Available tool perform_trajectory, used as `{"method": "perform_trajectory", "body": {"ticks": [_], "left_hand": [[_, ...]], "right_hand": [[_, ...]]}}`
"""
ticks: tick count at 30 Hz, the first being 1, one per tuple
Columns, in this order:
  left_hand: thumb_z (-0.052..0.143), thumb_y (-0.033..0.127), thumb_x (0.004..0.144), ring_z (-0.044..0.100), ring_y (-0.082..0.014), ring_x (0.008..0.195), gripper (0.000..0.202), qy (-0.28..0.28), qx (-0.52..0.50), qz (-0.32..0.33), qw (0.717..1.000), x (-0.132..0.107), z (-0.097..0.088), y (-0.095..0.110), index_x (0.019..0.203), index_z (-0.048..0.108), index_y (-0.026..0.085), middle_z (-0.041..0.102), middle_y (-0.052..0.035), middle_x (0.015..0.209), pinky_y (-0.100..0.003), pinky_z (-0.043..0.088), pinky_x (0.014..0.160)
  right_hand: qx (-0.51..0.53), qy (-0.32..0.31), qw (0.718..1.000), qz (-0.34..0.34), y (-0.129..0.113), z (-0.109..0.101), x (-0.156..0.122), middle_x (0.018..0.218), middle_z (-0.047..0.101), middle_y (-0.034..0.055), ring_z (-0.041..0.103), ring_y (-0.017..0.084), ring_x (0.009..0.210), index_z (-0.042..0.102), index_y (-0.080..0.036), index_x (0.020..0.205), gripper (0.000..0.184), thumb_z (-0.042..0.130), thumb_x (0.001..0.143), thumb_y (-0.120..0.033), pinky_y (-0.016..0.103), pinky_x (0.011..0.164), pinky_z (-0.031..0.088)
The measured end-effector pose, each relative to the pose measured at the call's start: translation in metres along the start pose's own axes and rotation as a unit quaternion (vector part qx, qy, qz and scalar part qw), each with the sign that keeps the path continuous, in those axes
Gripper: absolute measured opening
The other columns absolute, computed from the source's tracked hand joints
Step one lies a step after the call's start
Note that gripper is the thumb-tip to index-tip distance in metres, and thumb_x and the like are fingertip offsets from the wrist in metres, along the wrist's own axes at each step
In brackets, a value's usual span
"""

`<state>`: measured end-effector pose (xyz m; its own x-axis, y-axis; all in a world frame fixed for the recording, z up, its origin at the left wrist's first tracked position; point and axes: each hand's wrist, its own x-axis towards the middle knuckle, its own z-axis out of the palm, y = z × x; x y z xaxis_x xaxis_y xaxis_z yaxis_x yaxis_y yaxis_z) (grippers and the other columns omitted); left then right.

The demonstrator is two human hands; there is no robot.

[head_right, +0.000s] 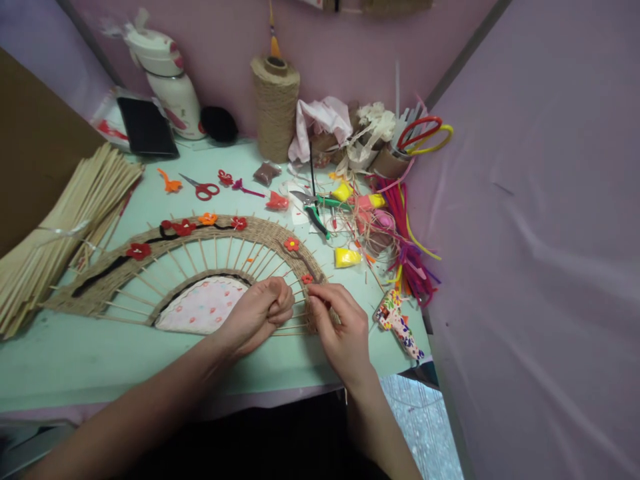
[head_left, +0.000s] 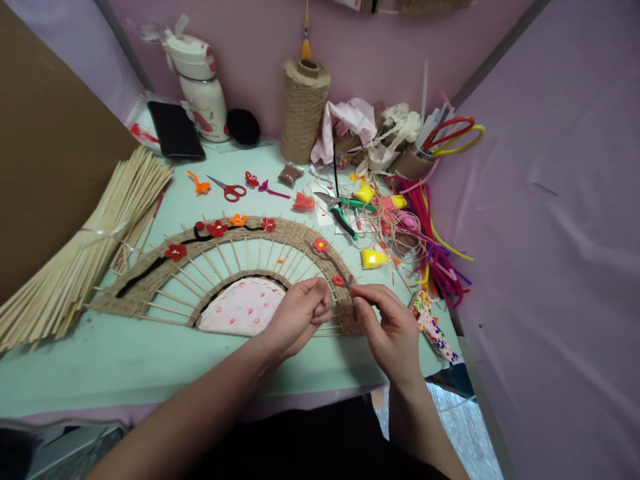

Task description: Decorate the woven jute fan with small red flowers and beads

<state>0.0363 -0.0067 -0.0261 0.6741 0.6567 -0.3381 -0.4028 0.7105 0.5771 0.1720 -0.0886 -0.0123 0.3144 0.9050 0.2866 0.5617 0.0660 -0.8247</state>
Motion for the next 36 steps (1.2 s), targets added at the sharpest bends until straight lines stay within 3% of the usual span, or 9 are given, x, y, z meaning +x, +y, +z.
{"method": "perform_trajectory", "body": {"ticks": [5,8,15,20,24,27,30,33,36], "left_hand": [[0.083,0.036,0.069,0.045,-0.0054,0.06,0.028,0.015,-0.021,0.018,1.0,0.003,-0.004,0.0,0.079,0.074,0.011,0.058,-0.0006,0.065,-0.019,0.038,0.061],[0.084,0.028,0.067,0.051,-0.0075,0.07,0.027,0.017,-0.008,0.0,1.0,0.002,-0.006,0.001,0.089,0.078,0.013,0.068,-0.0057,0.084,-0.022,0.042,0.073],[0.084,0.019,0.066,0.063,-0.0091,0.076,0.032,-0.015,-0.035,-0.02,0.999,0.0,-0.01,0.003,0.097,0.077,0.017,0.072,-0.0035,0.081,-0.023,0.047,0.081],[0.081,0.016,0.068,0.067,-0.012,0.084,0.027,-0.008,-0.055,-0.028,0.998,0.0,-0.011,0.005,0.095,0.076,0.015,0.075,-0.0087,0.096,-0.025,0.05,0.085],[0.082,0.02,0.069,0.062,-0.0077,0.068,0.025,0.0,-0.054,-0.023,0.998,0.001,-0.011,0.006,0.091,0.075,0.012,0.072,-0.0059,0.08,-0.02,0.05,0.071],[0.081,0.031,0.073,0.048,-0.003,0.051,0.024,0.004,-0.058,-0.014,0.998,0.002,-0.012,0.005,0.077,0.07,0.01,0.059,0.0007,0.058,-0.015,0.04,0.053],[0.077,0.039,0.077,0.042,-0.0025,0.047,0.031,0.01,-0.061,-0.007,0.998,0.003,-0.013,0.003,0.071,0.067,0.01,0.052,0.003,0.051,-0.015,0.035,0.049],[0.08,0.028,0.074,0.057,-0.0054,0.062,0.023,0.01,-0.05,-0.011,0.999,0.002,-0.013,0.003,0.086,0.073,0.01,0.069,-0.0046,0.073,-0.016,0.046,0.063],[0.078,0.019,0.075,0.066,-0.0113,0.083,0.028,0.002,-0.057,-0.006,0.998,0.001,-0.012,0.004,0.102,0.073,0.013,0.074,-0.0094,0.096,-0.022,0.05,0.081]], "right_hand": [[0.0,-0.003,1.0,-0.01,-0.002,0.0,0.003,0.095,0.07,0.0048,0.065,0.018,0.09,0.069,-0.025,0.103,0.018,0.056,0.092,-0.02,0.033,0.081,0.052],[0.0,-0.001,1.0,-0.008,-0.002,0.0,0.003,0.096,0.069,0.0054,0.065,0.018,0.091,0.068,-0.025,0.104,0.018,0.055,0.093,-0.02,0.034,0.081,0.052],[-0.004,0.013,1.0,-0.013,-0.003,0.002,0.003,0.094,0.07,0.0044,0.066,0.018,0.089,0.069,-0.025,0.103,0.017,0.057,0.091,-0.019,0.033,0.081,0.053],[-0.002,0.011,1.0,-0.01,-0.004,0.002,0.004,0.096,0.07,0.0045,0.065,0.018,0.091,0.068,-0.025,0.104,0.018,0.056,0.092,-0.018,0.034,0.082,0.052],[0.001,0.015,1.0,-0.006,-0.004,0.003,0.003,0.095,0.07,0.0046,0.066,0.019,0.09,0.069,-0.025,0.103,0.018,0.057,0.091,-0.019,0.034,0.082,0.052],[-0.001,0.021,1.0,-0.012,-0.004,0.003,0.004,0.094,0.07,0.0043,0.066,0.018,0.089,0.069,-0.025,0.102,0.018,0.057,0.091,-0.018,0.033,0.08,0.052],[0.001,0.019,1.0,-0.022,-0.007,0.005,0.005,0.094,0.07,0.0043,0.065,0.018,0.088,0.069,-0.025,0.103,0.02,0.056,0.091,-0.016,0.033,0.08,0.052],[-0.009,0.023,0.998,-0.051,-0.013,0.01,0.006,0.095,0.068,0.0043,0.064,0.018,0.089,0.068,-0.026,0.106,0.023,0.056,0.09,-0.014,0.034,0.08,0.052],[-0.07,0.04,0.993,-0.086,-0.017,0.015,0.008,0.096,0.063,0.0054,0.061,0.019,0.089,0.068,-0.027,0.112,0.028,0.058,0.09,-0.015,0.034,0.076,0.052]]}}
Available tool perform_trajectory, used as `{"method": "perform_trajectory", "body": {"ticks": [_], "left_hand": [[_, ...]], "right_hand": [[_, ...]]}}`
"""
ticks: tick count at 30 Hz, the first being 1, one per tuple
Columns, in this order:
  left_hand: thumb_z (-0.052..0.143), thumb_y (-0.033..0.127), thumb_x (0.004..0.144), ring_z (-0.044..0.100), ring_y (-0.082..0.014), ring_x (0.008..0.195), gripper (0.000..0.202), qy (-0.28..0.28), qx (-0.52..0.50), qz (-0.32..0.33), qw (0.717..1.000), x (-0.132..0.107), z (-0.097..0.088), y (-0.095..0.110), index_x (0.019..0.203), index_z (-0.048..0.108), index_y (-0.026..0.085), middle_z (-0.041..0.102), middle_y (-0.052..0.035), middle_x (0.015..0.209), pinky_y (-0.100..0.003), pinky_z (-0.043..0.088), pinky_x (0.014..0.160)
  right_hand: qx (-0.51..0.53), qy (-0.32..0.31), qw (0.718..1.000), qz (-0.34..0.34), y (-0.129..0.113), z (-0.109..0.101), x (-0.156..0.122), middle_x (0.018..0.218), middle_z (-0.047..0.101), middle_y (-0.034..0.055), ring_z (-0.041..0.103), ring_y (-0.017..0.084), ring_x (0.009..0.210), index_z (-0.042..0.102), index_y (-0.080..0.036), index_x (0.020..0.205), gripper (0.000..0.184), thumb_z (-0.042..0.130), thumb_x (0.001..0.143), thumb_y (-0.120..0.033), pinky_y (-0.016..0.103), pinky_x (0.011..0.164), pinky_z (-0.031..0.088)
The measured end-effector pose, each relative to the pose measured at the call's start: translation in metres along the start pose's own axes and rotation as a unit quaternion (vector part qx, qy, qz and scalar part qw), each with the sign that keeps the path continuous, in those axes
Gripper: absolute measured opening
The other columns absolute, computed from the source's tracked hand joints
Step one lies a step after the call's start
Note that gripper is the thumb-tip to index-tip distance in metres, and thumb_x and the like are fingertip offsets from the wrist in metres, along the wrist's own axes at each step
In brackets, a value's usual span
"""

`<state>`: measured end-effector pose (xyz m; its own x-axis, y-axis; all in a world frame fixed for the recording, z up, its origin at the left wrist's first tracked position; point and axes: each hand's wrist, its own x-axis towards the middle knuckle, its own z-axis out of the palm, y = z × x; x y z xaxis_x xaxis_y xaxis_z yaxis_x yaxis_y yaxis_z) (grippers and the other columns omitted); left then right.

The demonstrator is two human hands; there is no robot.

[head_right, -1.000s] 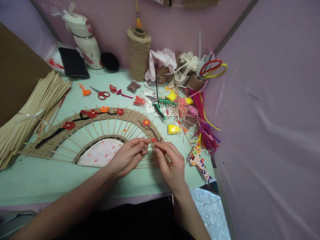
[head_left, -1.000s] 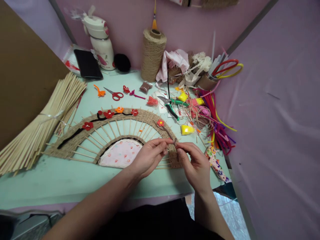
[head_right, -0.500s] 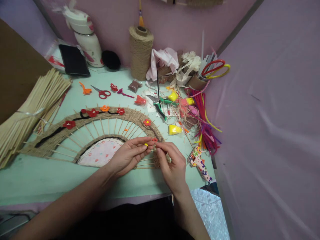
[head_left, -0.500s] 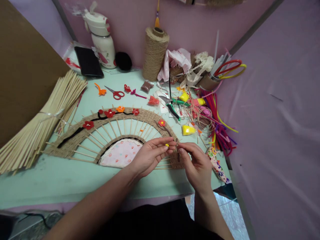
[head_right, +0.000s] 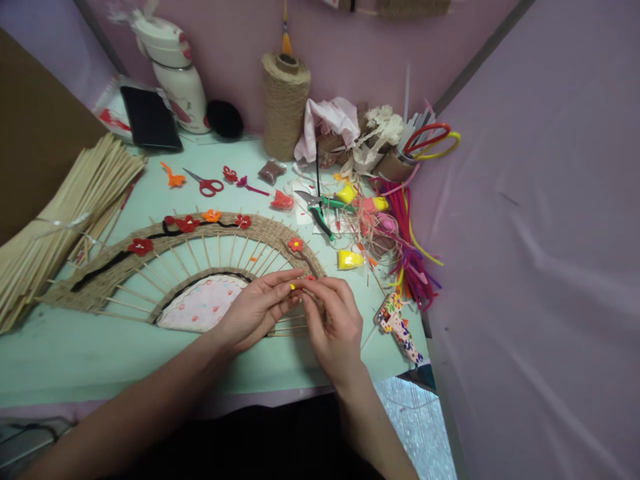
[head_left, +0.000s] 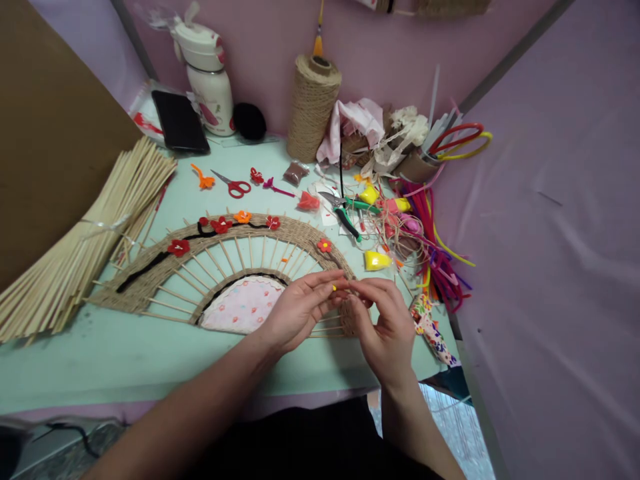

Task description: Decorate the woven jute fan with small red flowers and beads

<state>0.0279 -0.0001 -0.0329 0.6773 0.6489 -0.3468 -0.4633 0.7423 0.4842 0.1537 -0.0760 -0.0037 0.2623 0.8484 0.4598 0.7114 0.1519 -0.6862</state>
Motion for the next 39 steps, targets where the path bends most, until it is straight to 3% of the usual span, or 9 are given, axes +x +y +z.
{"method": "perform_trajectory", "body": {"ticks": [4,8,12,15,19,24,28,34,39], "left_hand": [[0.073,0.019,0.08,0.067,-0.0135,0.089,0.035,-0.004,-0.005,0.003,1.0,-0.001,0.001,-0.002,0.115,0.069,0.016,0.074,-0.0091,0.101,-0.026,0.051,0.084],[0.071,0.023,0.081,0.067,-0.0188,0.101,0.037,-0.007,-0.005,-0.001,1.0,-0.001,0.0,-0.003,0.118,0.068,0.015,0.073,-0.0119,0.108,-0.032,0.048,0.095],[0.046,0.05,0.095,0.05,-0.0221,0.132,0.046,-0.036,-0.074,0.003,0.997,0.0,0.001,0.005,0.125,0.063,0.02,0.058,-0.0117,0.139,-0.035,0.039,0.108],[0.024,0.064,0.095,0.038,-0.0224,0.142,0.066,-0.032,-0.116,0.015,0.993,-0.001,0.005,0.011,0.137,0.053,0.023,0.047,-0.0097,0.15,-0.038,0.031,0.115],[0.019,0.073,0.09,0.034,-0.0267,0.144,0.079,-0.004,-0.164,-0.002,0.986,-0.002,0.008,0.017,0.145,0.042,0.023,0.046,-0.0133,0.149,-0.046,0.025,0.117],[0.023,0.075,0.088,0.036,-0.0279,0.142,0.079,-0.001,-0.208,0.01,0.978,-0.005,0.008,0.024,0.147,0.039,0.025,0.049,-0.0135,0.146,-0.048,0.032,0.113],[0.025,0.076,0.086,0.041,-0.0296,0.138,0.081,-0.015,-0.213,-0.013,0.977,-0.006,0.01,0.027,0.145,0.041,0.024,0.051,-0.015,0.143,-0.047,0.038,0.108],[0.026,0.078,0.085,0.041,-0.0284,0.138,0.078,-0.022,-0.208,0.007,0.978,-0.005,0.008,0.029,0.142,0.044,0.028,0.05,-0.0119,0.144,-0.045,0.042,0.103],[0.026,0.078,0.085,0.043,-0.0285,0.136,0.082,-0.017,-0.212,-0.022,0.977,-0.004,0.01,0.028,0.141,0.046,0.023,0.052,-0.0145,0.142,-0.044,0.041,0.104]], "right_hand": [[-0.126,-0.006,0.991,-0.047,0.002,0.008,0.002,0.094,0.058,0.0062,0.053,0.021,0.088,0.068,-0.027,0.115,0.028,0.063,0.088,-0.02,0.037,0.076,0.049],[-0.142,0.0,0.987,-0.075,0.004,0.014,0.003,0.089,0.06,0.0054,0.051,0.02,0.085,0.071,-0.024,0.102,0.018,0.063,0.088,-0.016,0.036,0.076,0.045],[-0.066,-0.01,0.996,-0.053,-0.005,0.019,-0.003,0.086,0.06,0.004,0.053,0.019,0.085,0.07,-0.024,0.1,0.016,0.062,0.089,-0.016,0.034,0.075,0.046],[-0.067,-0.048,0.992,-0.1,-0.012,0.028,-0.014,0.086,0.062,0.0046,0.053,0.019,0.083,0.07,-0.022,0.105,0.019,0.062,0.089,-0.015,0.034,0.073,0.046],[-0.101,-0.041,0.984,-0.14,-0.013,0.038,-0.027,0.093,0.061,0.0071,0.051,0.019,0.087,0.066,-0.019,0.118,0.028,0.058,0.091,-0.015,0.035,0.076,0.045],[-0.145,-0.099,0.972,-0.159,-0.009,0.036,-0.03,0.128,0.049,0.0137,0.044,0.027,0.114,0.054,-0.022,0.137,0.046,0.04,0.099,-0.044,0.045,0.096,0.041],[-0.173,-0.116,0.965,-0.16,-0.009,0.033,-0.028,0.142,0.038,0.0145,0.035,0.031,0.126,0.049,-0.023,0.141,0.061,0.03,0.096,-0.059,0.05,0.106,0.034],[-0.194,-0.14,0.958,-0.161,-0.01,0.029,-0.026,0.147,0.034,0.0153,0.032,0.034,0.131,0.054,-0.023,0.138,0.067,0.029,0.093,-0.065,0.053,0.107,0.032],[-0.189,-0.157,0.952,-0.18,-0.012,0.028,-0.025,0.152,0.031,0.0138,0.03,0.037,0.135,0.051,-0.024,0.14,0.07,0.041,0.088,-0.069,0.055,0.109,0.03]]}}
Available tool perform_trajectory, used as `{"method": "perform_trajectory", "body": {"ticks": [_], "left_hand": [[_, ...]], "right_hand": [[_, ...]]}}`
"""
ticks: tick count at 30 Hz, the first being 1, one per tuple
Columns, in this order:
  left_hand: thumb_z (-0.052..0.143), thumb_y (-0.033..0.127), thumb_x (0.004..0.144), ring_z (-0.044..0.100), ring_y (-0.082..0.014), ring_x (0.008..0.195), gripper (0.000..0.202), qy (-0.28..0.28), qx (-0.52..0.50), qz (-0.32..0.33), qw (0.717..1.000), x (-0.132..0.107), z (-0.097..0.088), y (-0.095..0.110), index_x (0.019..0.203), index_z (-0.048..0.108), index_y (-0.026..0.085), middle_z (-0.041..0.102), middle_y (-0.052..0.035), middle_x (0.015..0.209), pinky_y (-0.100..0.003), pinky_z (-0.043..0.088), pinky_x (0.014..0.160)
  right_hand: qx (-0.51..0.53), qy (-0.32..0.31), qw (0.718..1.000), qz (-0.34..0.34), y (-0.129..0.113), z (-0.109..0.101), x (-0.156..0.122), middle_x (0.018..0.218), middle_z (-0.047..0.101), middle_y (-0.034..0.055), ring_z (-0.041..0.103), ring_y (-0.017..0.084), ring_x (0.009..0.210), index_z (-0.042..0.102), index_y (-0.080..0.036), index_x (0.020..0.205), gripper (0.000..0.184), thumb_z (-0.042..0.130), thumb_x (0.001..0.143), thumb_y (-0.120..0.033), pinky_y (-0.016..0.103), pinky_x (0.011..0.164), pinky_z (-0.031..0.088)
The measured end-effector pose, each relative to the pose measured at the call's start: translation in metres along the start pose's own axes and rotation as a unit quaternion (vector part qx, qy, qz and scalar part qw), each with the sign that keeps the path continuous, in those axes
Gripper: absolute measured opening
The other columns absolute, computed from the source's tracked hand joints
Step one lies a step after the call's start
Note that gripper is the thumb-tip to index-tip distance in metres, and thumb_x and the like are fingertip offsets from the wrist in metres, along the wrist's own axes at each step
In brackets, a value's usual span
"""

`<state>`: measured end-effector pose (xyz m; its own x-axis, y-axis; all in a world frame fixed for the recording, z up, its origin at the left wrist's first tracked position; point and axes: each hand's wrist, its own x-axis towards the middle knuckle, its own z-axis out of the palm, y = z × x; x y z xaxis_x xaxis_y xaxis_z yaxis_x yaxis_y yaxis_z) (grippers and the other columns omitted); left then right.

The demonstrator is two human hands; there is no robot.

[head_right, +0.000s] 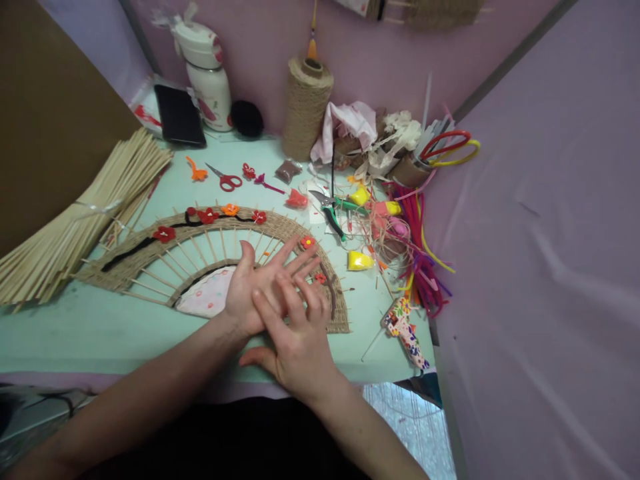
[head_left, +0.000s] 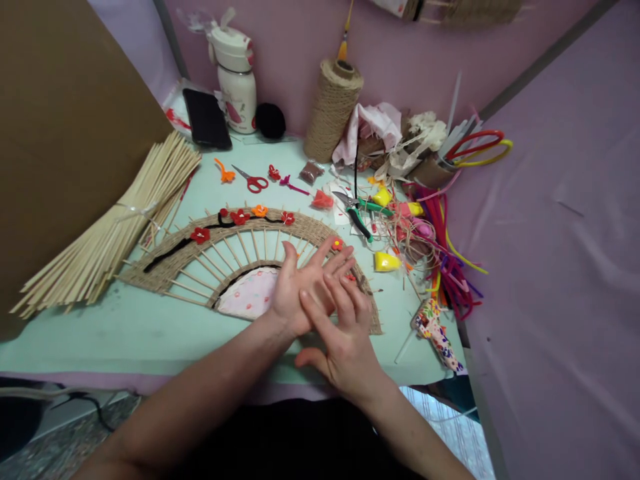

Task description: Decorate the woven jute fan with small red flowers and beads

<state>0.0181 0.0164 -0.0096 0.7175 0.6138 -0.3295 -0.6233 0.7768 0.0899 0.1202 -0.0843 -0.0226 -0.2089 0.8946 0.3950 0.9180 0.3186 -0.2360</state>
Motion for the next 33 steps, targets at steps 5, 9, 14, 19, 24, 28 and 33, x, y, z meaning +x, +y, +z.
{"method": "perform_trajectory", "body": {"ticks": [5,9,14,19,24,28,33], "left_hand": [[0.027,0.078,0.085,0.05,-0.0293,0.129,0.078,-0.021,-0.004,0.012,1.0,0.001,0.001,-0.001,0.141,0.046,0.026,0.054,-0.0134,0.139,-0.045,0.045,0.098],[0.026,0.078,0.085,0.053,-0.0289,0.126,0.081,-0.014,-0.002,-0.013,1.0,0.002,0.001,-0.003,0.141,0.046,0.023,0.055,-0.0152,0.139,-0.043,0.045,0.098],[0.026,0.078,0.085,0.054,-0.0294,0.123,0.08,-0.035,-0.004,-0.01,0.999,0.005,0.001,-0.003,0.142,0.045,0.025,0.055,-0.0148,0.139,-0.045,0.046,0.096],[0.028,0.076,0.086,0.055,-0.0289,0.122,0.079,-0.035,-0.004,-0.008,0.999,0.008,0.001,-0.002,0.142,0.045,0.023,0.056,-0.016,0.136,-0.043,0.046,0.095],[0.025,0.077,0.086,0.055,-0.0307,0.123,0.081,-0.028,0.002,-0.037,0.999,0.012,0.002,-0.005,0.143,0.043,0.021,0.056,-0.0172,0.136,-0.045,0.045,0.096],[0.029,0.077,0.086,0.053,-0.0302,0.125,0.079,-0.017,0.002,-0.014,1.0,0.013,0.003,-0.005,0.141,0.045,0.023,0.058,-0.0157,0.134,-0.045,0.045,0.097],[0.026,0.077,0.086,0.054,-0.0322,0.123,0.081,-0.019,0.004,-0.05,0.999,0.015,0.003,-0.006,0.141,0.045,0.021,0.058,-0.0167,0.134,-0.048,0.042,0.099]], "right_hand": [[-0.009,0.01,1.0,0.028,0.004,-0.001,-0.001,0.154,0.026,0.0164,0.026,0.038,0.138,0.049,-0.023,0.142,0.073,0.038,0.088,-0.071,0.057,0.109,0.029],[-0.001,-0.009,1.0,0.007,0.004,-0.002,-0.003,0.155,0.027,0.0134,0.025,0.038,0.14,0.048,-0.028,0.142,0.073,0.042,0.085,-0.073,0.058,0.111,0.026],[-0.004,0.006,0.999,0.039,0.007,-0.004,-0.003,0.156,0.022,0.0155,0.023,0.039,0.141,0.05,-0.027,0.141,0.071,0.043,0.086,-0.071,0.06,0.111,0.026],[-0.003,-0.009,1.0,0.015,0.009,-0.007,-0.003,0.155,0.025,0.0139,0.024,0.038,0.141,0.051,-0.028,0.14,0.068,0.045,0.086,-0.07,0.059,0.112,0.024],[-0.002,0.002,0.999,0.04,0.01,-0.006,-0.002,0.158,0.021,0.0147,0.023,0.039,0.141,0.049,-0.027,0.141,0.072,0.049,0.084,-0.07,0.059,0.111,0.026],[0.006,-0.012,0.999,0.03,0.012,-0.004,-0.003,0.156,0.027,0.0138,0.028,0.039,0.139,0.05,-0.028,0.14,0.07,0.049,0.084,-0.069,0.06,0.11,0.026],[0.011,-0.001,0.999,0.049,0.015,-0.003,-0.002,0.157,0.024,0.0156,0.023,0.039,0.141,0.047,-0.025,0.142,0.069,0.047,0.087,-0.066,0.062,0.11,0.026]]}}
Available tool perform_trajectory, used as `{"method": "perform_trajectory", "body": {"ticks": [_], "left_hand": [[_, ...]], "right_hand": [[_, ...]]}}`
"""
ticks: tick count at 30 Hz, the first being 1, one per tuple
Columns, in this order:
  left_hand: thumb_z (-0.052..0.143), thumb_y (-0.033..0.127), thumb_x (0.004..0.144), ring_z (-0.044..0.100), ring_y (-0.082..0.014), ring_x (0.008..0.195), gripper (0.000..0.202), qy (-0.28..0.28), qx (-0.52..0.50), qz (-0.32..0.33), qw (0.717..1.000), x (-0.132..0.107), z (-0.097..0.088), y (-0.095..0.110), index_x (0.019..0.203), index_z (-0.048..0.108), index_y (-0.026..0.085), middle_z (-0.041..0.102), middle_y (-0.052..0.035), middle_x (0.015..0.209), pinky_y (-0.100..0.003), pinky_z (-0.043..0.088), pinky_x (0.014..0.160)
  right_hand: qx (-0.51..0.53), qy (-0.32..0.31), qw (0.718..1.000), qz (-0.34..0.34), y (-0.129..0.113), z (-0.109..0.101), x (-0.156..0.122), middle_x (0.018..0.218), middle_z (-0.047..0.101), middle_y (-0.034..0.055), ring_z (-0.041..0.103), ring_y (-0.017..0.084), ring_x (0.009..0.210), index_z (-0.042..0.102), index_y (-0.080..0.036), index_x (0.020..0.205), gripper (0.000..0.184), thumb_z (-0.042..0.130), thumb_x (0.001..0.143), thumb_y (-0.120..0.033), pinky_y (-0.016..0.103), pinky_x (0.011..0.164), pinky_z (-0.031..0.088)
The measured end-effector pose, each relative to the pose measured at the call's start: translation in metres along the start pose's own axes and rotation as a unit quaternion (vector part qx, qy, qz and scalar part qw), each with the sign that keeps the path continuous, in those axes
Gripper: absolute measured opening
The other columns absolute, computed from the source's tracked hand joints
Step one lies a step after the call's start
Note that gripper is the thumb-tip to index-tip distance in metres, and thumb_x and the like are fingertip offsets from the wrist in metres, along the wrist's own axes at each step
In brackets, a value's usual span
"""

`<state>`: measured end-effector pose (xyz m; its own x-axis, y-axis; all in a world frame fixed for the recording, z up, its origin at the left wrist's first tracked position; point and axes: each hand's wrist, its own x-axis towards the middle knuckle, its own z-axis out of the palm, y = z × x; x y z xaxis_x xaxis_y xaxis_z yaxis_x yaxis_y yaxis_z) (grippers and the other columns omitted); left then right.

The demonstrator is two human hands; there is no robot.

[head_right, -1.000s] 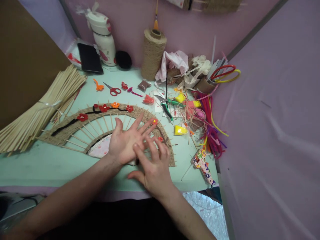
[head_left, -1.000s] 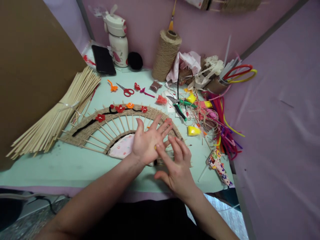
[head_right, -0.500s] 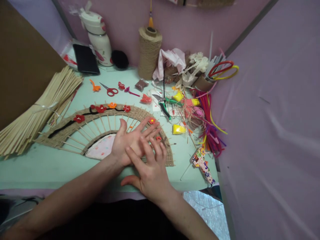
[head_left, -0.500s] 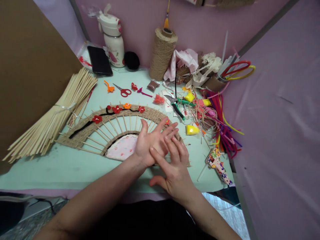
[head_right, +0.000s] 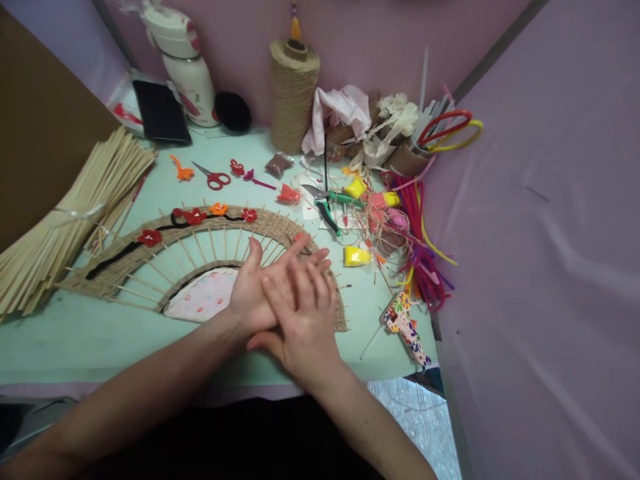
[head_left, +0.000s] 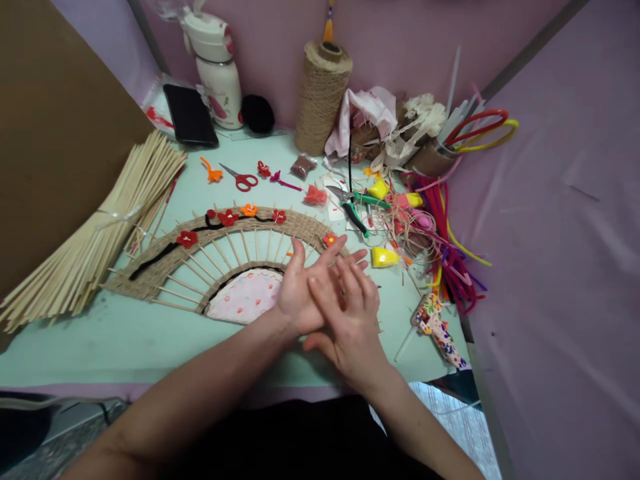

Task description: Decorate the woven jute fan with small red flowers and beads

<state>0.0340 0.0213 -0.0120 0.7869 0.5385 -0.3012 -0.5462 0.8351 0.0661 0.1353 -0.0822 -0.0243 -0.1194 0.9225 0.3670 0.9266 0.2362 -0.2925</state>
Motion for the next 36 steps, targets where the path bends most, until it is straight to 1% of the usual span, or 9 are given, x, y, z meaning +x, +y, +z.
{"method": "perform_trajectory", "body": {"ticks": [3,6,8,11,14,19,24,30,36], "left_hand": [[0.027,0.077,0.086,0.053,-0.0309,0.124,0.081,0.007,0.006,0.017,1.0,0.001,0.001,0.001,0.141,0.046,0.02,0.058,-0.0164,0.132,-0.044,0.043,0.097],[0.026,0.076,0.086,0.052,-0.0296,0.125,0.078,0.008,0.026,0.049,0.998,0.002,0.003,0.002,0.139,0.048,0.022,0.06,-0.0149,0.129,-0.042,0.044,0.097],[0.023,0.076,0.087,0.052,-0.029,0.125,0.079,0.023,0.05,0.057,0.997,0.002,0.005,0.0,0.138,0.049,0.021,0.061,-0.0152,0.126,-0.041,0.041,0.1],[0.019,0.077,0.087,0.051,-0.0279,0.125,0.082,0.043,0.082,0.083,0.992,0.002,0.007,-0.004,0.134,0.053,0.018,0.064,-0.0149,0.121,-0.041,0.036,0.106],[0.017,0.074,0.089,0.052,-0.0271,0.124,0.079,0.049,0.1,0.103,0.989,-0.001,0.007,-0.004,0.129,0.057,0.019,0.065,-0.0135,0.117,-0.041,0.036,0.107],[0.02,0.072,0.09,0.055,-0.0251,0.118,0.072,0.063,0.147,0.186,0.969,-0.012,0.003,0.012,0.116,0.064,0.021,0.066,-0.0106,0.111,-0.038,0.041,0.101],[0.022,0.074,0.088,0.057,-0.0248,0.113,0.07,0.106,0.19,0.264,0.94,-0.018,0.0,0.029,0.108,0.068,0.024,0.066,-0.0091,0.105,-0.037,0.045,0.097],[0.026,0.074,0.087,0.056,-0.0264,0.113,0.069,0.12,0.186,0.261,0.94,-0.019,-0.003,0.031,0.106,0.069,0.024,0.065,-0.0098,0.104,-0.041,0.043,0.1],[0.03,0.074,0.086,0.054,-0.0276,0.116,0.067,0.13,0.177,0.26,0.94,-0.018,-0.005,0.034,0.107,0.069,0.024,0.065,-0.0101,0.103,-0.042,0.044,0.101]], "right_hand": [[0.024,0.005,1.0,-0.008,-0.001,-0.001,0.0,0.151,0.035,0.0148,0.031,0.035,0.136,0.052,-0.025,0.137,0.053,0.046,0.093,-0.054,0.059,0.109,0.029],[0.069,0.061,0.995,0.042,-0.001,0.001,0.002,0.14,0.048,0.0122,0.043,0.029,0.126,0.063,-0.023,0.124,0.032,0.051,0.095,-0.031,0.052,0.104,0.038],[0.114,0.093,0.986,0.077,-0.002,0.003,0.006,0.13,0.056,0.0092,0.048,0.026,0.119,0.068,-0.024,0.112,0.023,0.056,0.092,-0.022,0.048,0.1,0.042],[0.174,0.109,0.972,0.118,-0.006,0.004,0.012,0.117,0.064,0.007,0.054,0.023,0.111,0.07,-0.023,0.096,0.011,0.062,0.089,-0.022,0.046,0.096,0.045],[0.208,0.13,0.958,0.147,-0.003,0.002,0.011,0.109,0.066,0.0067,0.058,0.023,0.107,0.069,-0.024,0.093,0.007,0.064,0.088,-0.024,0.046,0.094,0.047],[0.143,0.201,0.946,0.208,0.03,0.003,0.002,0.107,0.065,0.0068,0.059,0.022,0.106,0.068,-0.023,0.097,0.01,0.064,0.088,-0.022,0.045,0.096,0.045],[0.067,0.167,0.957,0.225,0.056,0.019,-0.001,0.104,0.067,0.007,0.057,0.023,0.105,0.071,-0.023,0.094,0.011,0.062,0.089,-0.026,0.046,0.095,0.043],[0.033,0.114,0.972,0.205,0.056,0.027,0.004,0.105,0.067,0.0069,0.054,0.023,0.103,0.073,-0.024,0.096,0.014,0.061,0.09,-0.026,0.045,0.093,0.041],[-0.015,0.098,0.977,0.188,0.056,0.028,0.003,0.107,0.067,0.0059,0.05,0.024,0.104,0.074,-0.027,0.1,0.018,0.059,0.09,-0.022,0.045,0.093,0.039]]}}
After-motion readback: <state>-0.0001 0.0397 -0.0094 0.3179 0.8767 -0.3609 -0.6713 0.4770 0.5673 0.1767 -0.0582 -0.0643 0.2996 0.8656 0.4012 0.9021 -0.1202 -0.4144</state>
